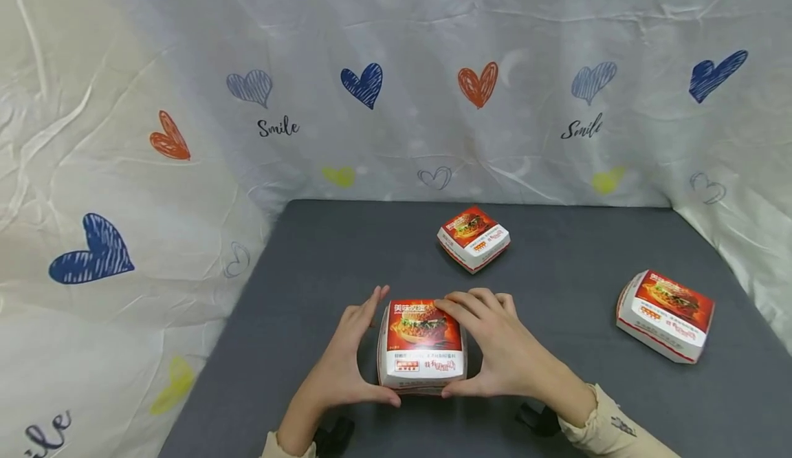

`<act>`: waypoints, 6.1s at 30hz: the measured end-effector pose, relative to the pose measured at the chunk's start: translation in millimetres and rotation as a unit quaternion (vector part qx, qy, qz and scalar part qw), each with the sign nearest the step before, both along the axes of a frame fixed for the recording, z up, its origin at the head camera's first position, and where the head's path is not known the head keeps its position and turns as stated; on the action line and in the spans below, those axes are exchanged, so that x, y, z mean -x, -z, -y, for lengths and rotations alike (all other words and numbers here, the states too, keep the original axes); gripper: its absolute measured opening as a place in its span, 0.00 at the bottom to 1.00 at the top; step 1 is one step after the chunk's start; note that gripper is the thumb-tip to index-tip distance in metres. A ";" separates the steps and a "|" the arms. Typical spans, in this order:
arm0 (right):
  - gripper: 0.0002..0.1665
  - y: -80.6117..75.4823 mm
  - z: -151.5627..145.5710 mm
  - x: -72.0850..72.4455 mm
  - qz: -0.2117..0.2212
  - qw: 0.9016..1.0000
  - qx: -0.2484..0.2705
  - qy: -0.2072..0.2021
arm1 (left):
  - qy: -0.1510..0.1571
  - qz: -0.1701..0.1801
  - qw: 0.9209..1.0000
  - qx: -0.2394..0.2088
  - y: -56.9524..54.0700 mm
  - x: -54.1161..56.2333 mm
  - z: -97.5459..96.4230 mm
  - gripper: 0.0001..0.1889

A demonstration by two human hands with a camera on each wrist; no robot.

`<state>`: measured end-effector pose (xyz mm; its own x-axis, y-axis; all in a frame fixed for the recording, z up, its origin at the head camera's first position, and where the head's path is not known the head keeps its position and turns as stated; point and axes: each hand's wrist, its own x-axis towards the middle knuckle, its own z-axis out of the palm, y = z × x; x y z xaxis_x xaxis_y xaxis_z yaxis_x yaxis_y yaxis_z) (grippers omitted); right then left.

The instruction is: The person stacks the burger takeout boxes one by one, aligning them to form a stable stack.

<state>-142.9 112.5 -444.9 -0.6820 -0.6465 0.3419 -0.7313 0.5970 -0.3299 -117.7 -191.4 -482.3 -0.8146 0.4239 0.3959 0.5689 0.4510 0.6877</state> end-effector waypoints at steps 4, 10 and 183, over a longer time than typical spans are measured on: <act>0.68 0.4 0.8 0.6 0.000 1.000 -0.003 -0.005 | -0.029 -0.008 0.998 0.055 -6.9 -4.8 -4.6 0.75; 0.68 1.8 0.8 -0.3 0.006 1.000 0.001 -0.009 | -0.041 0.009 0.997 0.068 -5.5 -7.9 -5.0 0.74; 0.79 -68.3 35.6 -22.4 -0.014 0.984 0.115 0.136 | -0.049 0.007 0.998 0.025 -1.7 -3.3 3.4 0.66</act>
